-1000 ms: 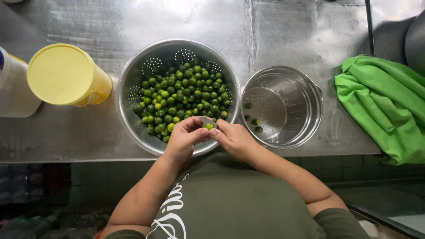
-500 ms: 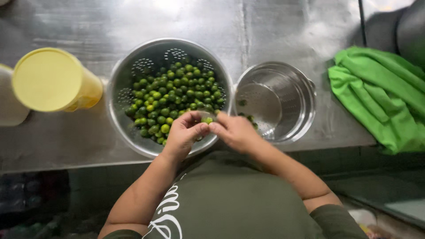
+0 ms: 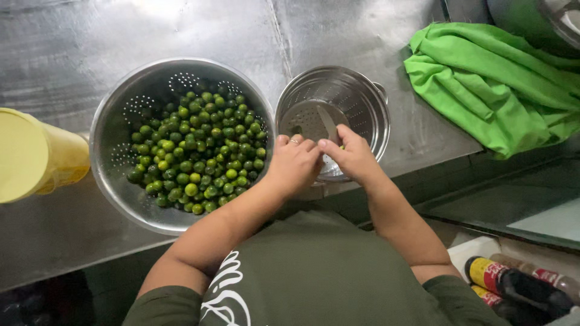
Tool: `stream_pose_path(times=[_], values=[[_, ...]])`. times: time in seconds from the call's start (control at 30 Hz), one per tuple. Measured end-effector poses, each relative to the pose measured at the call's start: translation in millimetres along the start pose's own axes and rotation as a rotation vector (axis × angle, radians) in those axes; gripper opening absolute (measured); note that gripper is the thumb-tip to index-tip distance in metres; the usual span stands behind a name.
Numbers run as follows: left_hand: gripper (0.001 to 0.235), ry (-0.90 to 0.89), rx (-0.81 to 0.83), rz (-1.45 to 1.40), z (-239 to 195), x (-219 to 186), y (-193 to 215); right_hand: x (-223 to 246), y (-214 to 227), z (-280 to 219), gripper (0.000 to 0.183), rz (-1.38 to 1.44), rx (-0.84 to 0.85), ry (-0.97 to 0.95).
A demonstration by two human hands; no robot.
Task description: The person picks up a citrus fruit from a colander, cuts off the stem end using a small knife, and places the fruit into a second colander.
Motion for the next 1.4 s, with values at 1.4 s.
stream_pose_path(times=[1.4], values=[[0.028, 0.606, -0.080, -1.189, -135, 106, 56, 93, -150, -30, 0.040, -0.163, 0.573, 0.312]])
Point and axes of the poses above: each hand's wrist, its own z-axis towards the middle knuckle, its own y-axis out of the back of the hand, x = y × z, the point moved 7 cm from there along z, towards the middle knuckle, and after that the axes turned 11 degrees about z, right-handed, at the moved point
